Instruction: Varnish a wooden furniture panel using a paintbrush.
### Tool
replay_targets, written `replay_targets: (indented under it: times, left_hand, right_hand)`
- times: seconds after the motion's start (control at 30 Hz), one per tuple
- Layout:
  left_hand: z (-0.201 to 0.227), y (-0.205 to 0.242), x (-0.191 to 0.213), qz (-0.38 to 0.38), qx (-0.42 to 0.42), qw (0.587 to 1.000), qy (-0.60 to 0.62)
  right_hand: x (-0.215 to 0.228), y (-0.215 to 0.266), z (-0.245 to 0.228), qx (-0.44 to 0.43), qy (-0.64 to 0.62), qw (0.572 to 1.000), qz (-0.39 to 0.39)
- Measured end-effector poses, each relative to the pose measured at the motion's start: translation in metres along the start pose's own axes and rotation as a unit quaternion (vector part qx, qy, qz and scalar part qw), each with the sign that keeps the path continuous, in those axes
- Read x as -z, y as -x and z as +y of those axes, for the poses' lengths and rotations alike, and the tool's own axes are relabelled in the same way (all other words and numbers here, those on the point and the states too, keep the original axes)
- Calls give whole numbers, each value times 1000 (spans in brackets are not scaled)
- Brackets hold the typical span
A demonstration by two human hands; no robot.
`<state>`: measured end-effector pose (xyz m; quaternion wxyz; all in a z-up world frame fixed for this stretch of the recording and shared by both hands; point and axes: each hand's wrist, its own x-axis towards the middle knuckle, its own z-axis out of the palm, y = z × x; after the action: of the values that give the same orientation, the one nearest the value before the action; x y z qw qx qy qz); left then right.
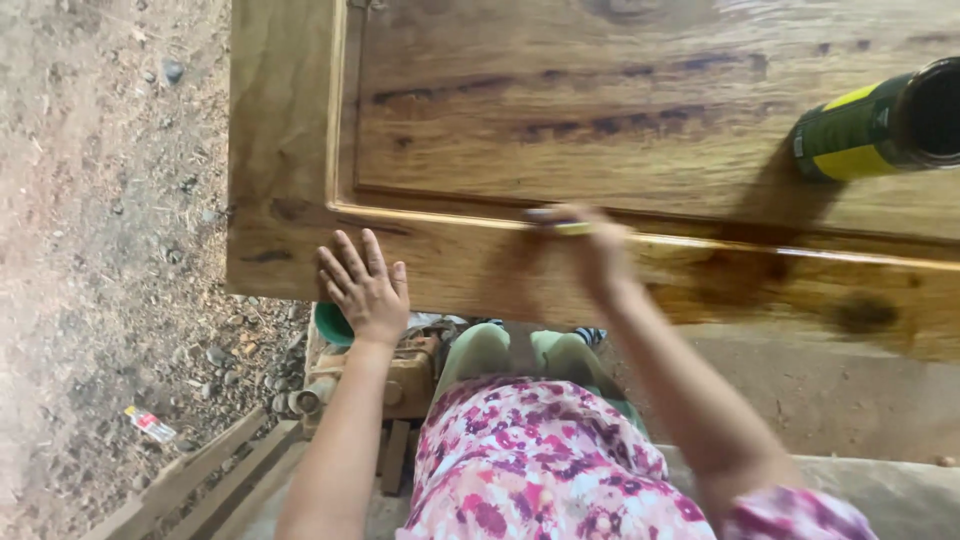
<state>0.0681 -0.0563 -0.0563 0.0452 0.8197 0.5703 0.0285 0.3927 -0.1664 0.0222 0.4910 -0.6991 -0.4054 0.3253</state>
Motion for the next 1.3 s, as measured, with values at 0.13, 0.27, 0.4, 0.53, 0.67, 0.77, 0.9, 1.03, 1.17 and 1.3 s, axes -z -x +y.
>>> replay_targets:
  times: [0.13,0.27,0.4,0.53,0.67,0.77,0.9,1.03,1.17,1.3]
  left_hand:
    - [-7,-2,3,-5,-18,1000,9]
    - [-37,-10,-2,-32,-32,997,67]
    - [-89,-24,4,-67,3,997,26]
    - [-149,-32,14,-48,55,997,-13]
    - [-168,-42,30,-73,143,987,15]
    - [-161,-44,35,-83,181,979,32]
    - [-169,-45,18,-55,185,980,41]
    - [-170,-43,21,-41,174,984,15]
    - [-165,-44,26,-44,177,983,34]
    - [-177,-38,11,5,148,987,53]
  right_hand:
    - [-112,-23,-28,211,27,976,-43]
    - [-143,-35,-22,177,-108,978,-8]
    - [-18,-32,73,-63,-375,924,-35]
    - [151,4,71,-89,71,992,53]
    - [262,23,83,-122,50,979,153]
    - [273,2,100,-36,357,930,76]
    - [119,-57,49,-129,549,825,-33]
    - [-45,-91,8,82,275,956,-64]
    - [-157,-106,-35,145,223,961,-76]
    - [-174,-114,-42,133,110,983,-62]
